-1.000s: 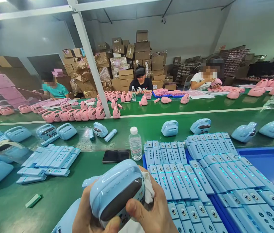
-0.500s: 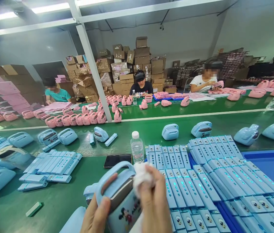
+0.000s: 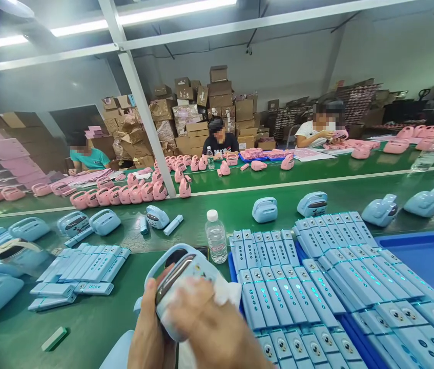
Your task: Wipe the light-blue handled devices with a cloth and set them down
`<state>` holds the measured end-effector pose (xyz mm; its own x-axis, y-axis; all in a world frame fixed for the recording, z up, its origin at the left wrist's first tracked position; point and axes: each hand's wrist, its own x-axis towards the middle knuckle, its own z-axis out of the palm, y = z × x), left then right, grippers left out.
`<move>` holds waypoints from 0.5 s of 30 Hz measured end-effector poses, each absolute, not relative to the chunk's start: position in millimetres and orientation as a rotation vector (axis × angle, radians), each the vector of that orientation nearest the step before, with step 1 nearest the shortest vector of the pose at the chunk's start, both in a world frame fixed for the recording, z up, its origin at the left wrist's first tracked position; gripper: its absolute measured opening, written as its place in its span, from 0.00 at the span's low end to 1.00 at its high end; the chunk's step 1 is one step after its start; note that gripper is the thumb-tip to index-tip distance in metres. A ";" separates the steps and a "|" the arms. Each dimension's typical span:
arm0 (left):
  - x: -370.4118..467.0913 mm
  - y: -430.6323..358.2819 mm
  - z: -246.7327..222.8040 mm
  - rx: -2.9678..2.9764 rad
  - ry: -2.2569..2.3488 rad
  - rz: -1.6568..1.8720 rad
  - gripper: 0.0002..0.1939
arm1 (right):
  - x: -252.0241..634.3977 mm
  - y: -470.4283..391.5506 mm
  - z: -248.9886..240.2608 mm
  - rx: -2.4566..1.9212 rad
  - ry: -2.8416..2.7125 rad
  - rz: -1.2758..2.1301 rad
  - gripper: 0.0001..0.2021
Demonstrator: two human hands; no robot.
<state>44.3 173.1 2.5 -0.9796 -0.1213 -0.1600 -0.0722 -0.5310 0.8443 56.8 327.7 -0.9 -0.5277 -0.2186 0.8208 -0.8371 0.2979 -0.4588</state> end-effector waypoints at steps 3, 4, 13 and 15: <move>41.2 179.6 8.5 0.702 -1.191 -2.796 0.28 | 58.4 323.9 -9.7 0.081 -1.756 2.134 0.15; 41.1 181.9 10.6 0.771 -1.098 -2.814 0.28 | 59.6 317.7 -13.7 -0.142 -1.551 2.448 0.17; 44.1 170.0 21.6 0.241 -1.513 -2.443 0.38 | 53.8 287.5 -34.4 -0.073 -1.442 2.346 0.27; 42.2 164.1 26.5 0.241 -1.462 -2.683 0.41 | 60.4 289.4 -33.4 0.138 -1.668 1.930 0.25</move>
